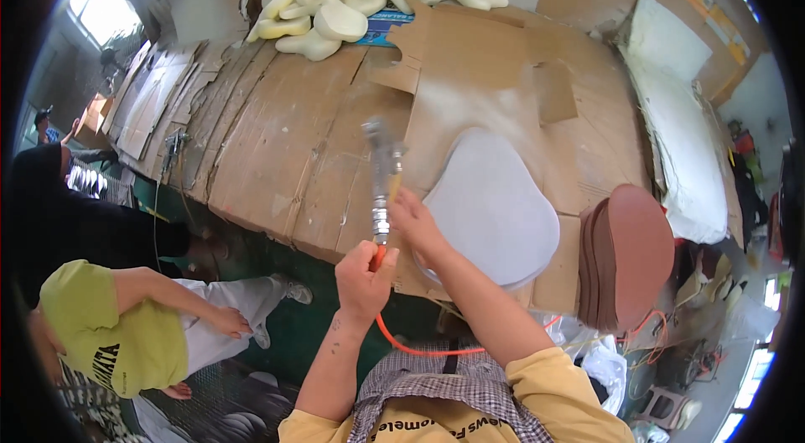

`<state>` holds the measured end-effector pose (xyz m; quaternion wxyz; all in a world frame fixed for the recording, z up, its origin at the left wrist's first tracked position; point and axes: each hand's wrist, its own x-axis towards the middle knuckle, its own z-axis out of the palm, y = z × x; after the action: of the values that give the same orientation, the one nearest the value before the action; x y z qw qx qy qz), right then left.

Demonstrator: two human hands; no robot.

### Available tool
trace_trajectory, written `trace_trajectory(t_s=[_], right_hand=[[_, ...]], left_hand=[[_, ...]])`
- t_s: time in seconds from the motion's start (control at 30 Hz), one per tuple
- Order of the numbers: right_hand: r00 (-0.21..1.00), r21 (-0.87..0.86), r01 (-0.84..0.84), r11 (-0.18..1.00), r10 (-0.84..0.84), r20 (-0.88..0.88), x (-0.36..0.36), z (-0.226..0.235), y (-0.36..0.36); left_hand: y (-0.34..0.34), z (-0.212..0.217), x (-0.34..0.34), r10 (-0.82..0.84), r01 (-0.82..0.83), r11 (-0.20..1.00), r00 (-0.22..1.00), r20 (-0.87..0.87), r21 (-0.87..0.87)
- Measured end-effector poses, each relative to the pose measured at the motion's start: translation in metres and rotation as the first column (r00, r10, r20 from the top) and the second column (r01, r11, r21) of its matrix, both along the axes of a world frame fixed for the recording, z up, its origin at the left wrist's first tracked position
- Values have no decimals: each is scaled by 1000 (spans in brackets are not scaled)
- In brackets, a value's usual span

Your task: Spraying adhesive onto foam components and arranging them on a drying rack for further processing.

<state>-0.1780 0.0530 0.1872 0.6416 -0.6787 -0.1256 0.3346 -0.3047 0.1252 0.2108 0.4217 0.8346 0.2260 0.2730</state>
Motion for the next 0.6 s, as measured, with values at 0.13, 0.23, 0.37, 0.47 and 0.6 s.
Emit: trace_trajectory(t_s=[0.13,0.23,0.37,0.47,0.6], right_hand=[[840,466,145,873,141,-525,-16,9,-52],[721,609,406,681,172,-672,-16,29,-79],[849,313,339,887,-145,-509,-16,73,-120],[925,156,234,960,-170,-340,-25,77,-167],[949,319,213,924,-117,-293,-79,124,-263]], left_hand=[[-23,28,-20,-338,296,894,939,71,336],[-45,34,-22,-519,454,781,854,40,429],[-80,28,-38,-703,646,650,711,-4,400],[-99,25,-50,-874,867,481,486,-14,128],[-80,-12,-64,-502,483,861,858,-112,-162]])
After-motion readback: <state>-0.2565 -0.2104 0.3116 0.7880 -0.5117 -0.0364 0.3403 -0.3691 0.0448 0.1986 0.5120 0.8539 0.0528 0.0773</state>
